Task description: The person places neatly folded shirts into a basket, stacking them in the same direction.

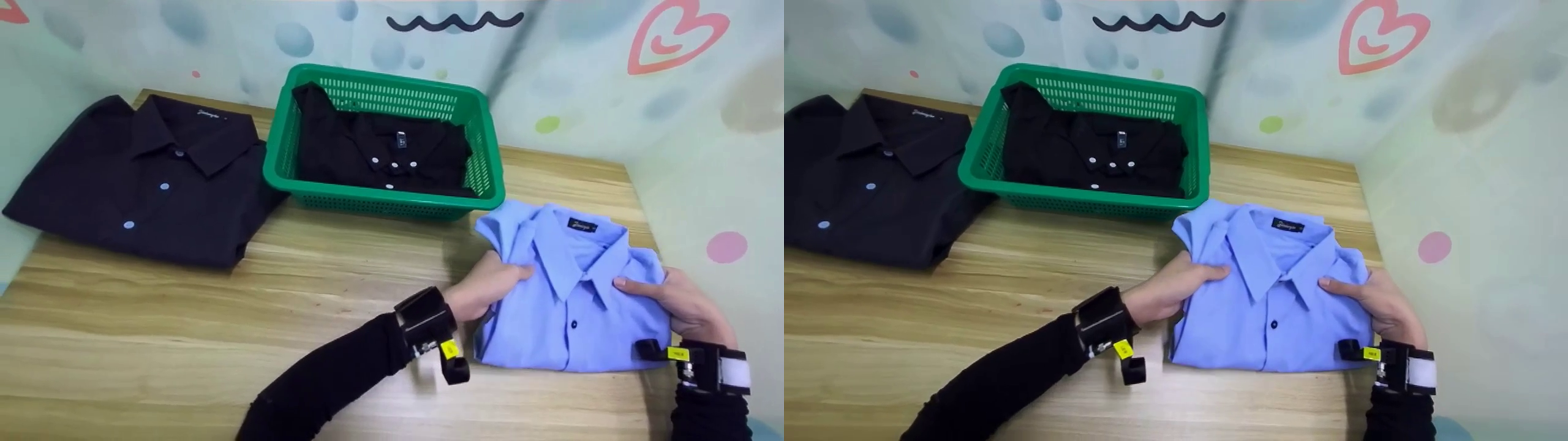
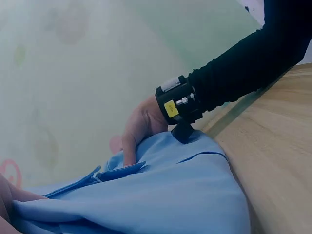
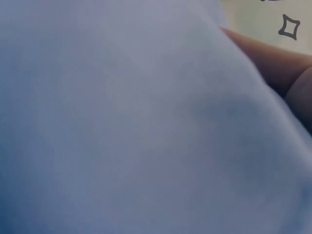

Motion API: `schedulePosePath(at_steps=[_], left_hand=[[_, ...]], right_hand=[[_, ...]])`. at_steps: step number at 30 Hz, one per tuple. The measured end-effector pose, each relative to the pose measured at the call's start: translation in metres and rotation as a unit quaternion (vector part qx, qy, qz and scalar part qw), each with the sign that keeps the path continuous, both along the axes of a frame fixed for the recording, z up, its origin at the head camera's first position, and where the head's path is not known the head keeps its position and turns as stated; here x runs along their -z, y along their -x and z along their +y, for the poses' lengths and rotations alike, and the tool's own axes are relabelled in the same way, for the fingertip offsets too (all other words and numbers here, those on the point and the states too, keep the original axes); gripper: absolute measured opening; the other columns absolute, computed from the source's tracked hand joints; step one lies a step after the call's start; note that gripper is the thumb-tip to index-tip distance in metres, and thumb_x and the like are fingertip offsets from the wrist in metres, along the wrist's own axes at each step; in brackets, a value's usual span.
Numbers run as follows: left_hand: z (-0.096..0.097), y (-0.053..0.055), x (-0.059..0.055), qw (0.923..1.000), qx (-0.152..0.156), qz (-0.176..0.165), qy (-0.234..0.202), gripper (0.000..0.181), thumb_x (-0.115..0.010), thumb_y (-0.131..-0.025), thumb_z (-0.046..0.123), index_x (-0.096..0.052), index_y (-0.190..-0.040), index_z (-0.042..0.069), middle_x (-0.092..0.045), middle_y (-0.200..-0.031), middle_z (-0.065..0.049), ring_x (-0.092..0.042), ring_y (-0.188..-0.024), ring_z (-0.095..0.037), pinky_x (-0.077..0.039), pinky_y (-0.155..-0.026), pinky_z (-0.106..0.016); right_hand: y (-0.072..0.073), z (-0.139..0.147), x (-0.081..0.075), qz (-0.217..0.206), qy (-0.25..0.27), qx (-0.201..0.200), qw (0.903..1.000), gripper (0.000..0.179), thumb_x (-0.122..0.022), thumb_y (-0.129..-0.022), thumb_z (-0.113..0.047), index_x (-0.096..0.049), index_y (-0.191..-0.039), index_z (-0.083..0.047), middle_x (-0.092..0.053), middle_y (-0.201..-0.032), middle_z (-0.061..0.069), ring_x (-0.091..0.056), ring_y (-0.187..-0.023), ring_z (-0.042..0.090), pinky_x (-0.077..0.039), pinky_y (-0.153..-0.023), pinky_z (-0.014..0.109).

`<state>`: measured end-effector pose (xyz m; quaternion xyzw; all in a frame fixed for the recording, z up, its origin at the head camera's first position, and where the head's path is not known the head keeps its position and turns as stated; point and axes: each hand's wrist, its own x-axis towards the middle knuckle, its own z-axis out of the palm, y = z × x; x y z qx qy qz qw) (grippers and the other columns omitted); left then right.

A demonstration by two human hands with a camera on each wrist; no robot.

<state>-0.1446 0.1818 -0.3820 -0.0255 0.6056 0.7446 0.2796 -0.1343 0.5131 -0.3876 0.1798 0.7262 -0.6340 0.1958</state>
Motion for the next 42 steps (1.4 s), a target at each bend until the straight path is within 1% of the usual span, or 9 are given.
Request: schedulePosePath(at_steps=[5,9,15,19,22,24,33,37,42], left_hand=[[-0.022,-0.004,-0.003,0.9989,0.025,0.021,-0.034,0.016,-0.067,-0.092,0.005,-0.062,-0.106,0.001,-0.066,-0.094,-0.004,-0.064,-0.087,-0.017,-0.052,-0.082,-0.030],[-0.047,-0.003,-0.006,0.9955,0.053,0.022,-0.076,0.021,-0.063,-0.093,0.003,-0.061,-0.113,0.000,-0.069,-0.097,-0.007,-0.067,-0.088,-0.021,-0.055,-0.079,-0.031],[-0.092,-0.001,-0.013,0.9898,0.069,0.057,-0.111,0.029,-0.060,-0.094,-0.001,-0.057,-0.123,-0.003,-0.069,-0.108,-0.013,-0.068,-0.096,-0.027,-0.055,-0.083,-0.037],[-0.121,-0.001,-0.010,0.9900,0.005,0.105,-0.094,0.025,-0.062,-0.093,0.000,-0.059,-0.117,-0.007,-0.069,-0.106,-0.016,-0.067,-0.095,-0.026,-0.054,-0.085,-0.038],[-0.143,-0.004,-0.001,0.9859,-0.060,0.142,-0.065,0.027,-0.065,-0.091,0.001,-0.061,-0.117,-0.007,-0.068,-0.107,-0.014,-0.064,-0.098,-0.024,-0.051,-0.089,-0.037],[-0.158,-0.006,0.007,0.9822,-0.087,0.160,-0.044,0.031,-0.066,-0.091,0.001,-0.060,-0.120,-0.006,-0.067,-0.109,-0.013,-0.062,-0.100,-0.023,-0.049,-0.091,-0.037],[-0.213,-0.018,0.032,0.9849,-0.107,0.134,-0.027,0.031,-0.066,-0.094,0.005,-0.058,-0.121,-0.006,-0.067,-0.107,-0.015,-0.063,-0.097,-0.024,-0.052,-0.085,-0.033],[-0.225,-0.022,0.036,0.9865,-0.111,0.118,-0.025,0.024,-0.066,-0.094,0.007,-0.059,-0.114,-0.005,-0.067,-0.101,-0.015,-0.065,-0.089,-0.023,-0.054,-0.078,-0.032],[-0.236,-0.024,0.035,0.9822,-0.129,0.135,-0.023,0.017,-0.067,-0.093,0.005,-0.062,-0.106,-0.005,-0.067,-0.094,-0.014,-0.064,-0.083,-0.021,-0.053,-0.074,-0.030]], right_hand=[[-0.002,-0.008,0.000,0.025,0.074,-0.030,0.9965,0.019,-0.058,-0.095,0.006,-0.067,-0.102,-0.009,-0.072,-0.093,0.008,-0.071,-0.083,0.025,-0.058,-0.073,0.040],[-0.005,-0.019,-0.001,0.071,0.133,-0.061,0.9867,0.030,-0.052,-0.095,0.012,-0.067,-0.111,-0.008,-0.070,-0.103,0.008,-0.069,-0.090,0.022,-0.057,-0.077,0.036],[-0.010,-0.053,-0.002,0.127,0.164,-0.061,0.9764,0.039,-0.052,-0.092,0.016,-0.064,-0.121,-0.008,-0.069,-0.111,0.009,-0.066,-0.099,0.019,-0.054,-0.085,0.033],[-0.013,-0.086,0.002,0.118,0.190,-0.040,0.9739,0.040,-0.053,-0.093,0.013,-0.061,-0.125,-0.010,-0.067,-0.113,0.007,-0.064,-0.103,0.018,-0.052,-0.090,0.032],[-0.017,-0.112,0.004,0.103,0.186,-0.018,0.9769,0.040,-0.058,-0.093,0.010,-0.062,-0.125,-0.014,-0.069,-0.109,0.006,-0.066,-0.098,0.018,-0.054,-0.087,0.033],[-0.020,-0.128,0.007,0.099,0.182,-0.008,0.9783,0.039,-0.061,-0.092,0.008,-0.063,-0.124,-0.014,-0.069,-0.108,0.006,-0.067,-0.097,0.019,-0.054,-0.086,0.035],[-0.029,-0.172,0.016,0.095,0.185,-0.041,0.9774,0.040,-0.064,-0.091,0.005,-0.061,-0.128,-0.009,-0.067,-0.112,0.011,-0.064,-0.104,0.025,-0.051,-0.091,0.041],[-0.030,-0.184,0.016,0.098,0.173,-0.042,0.9791,0.029,-0.067,-0.090,0.004,-0.066,-0.118,-0.004,-0.068,-0.108,0.013,-0.066,-0.100,0.025,-0.054,-0.087,0.040],[-0.027,-0.196,0.013,0.107,0.156,-0.034,0.9814,0.027,-0.068,-0.090,0.003,-0.067,-0.117,-0.002,-0.068,-0.109,0.014,-0.065,-0.101,0.026,-0.054,-0.087,0.040]])
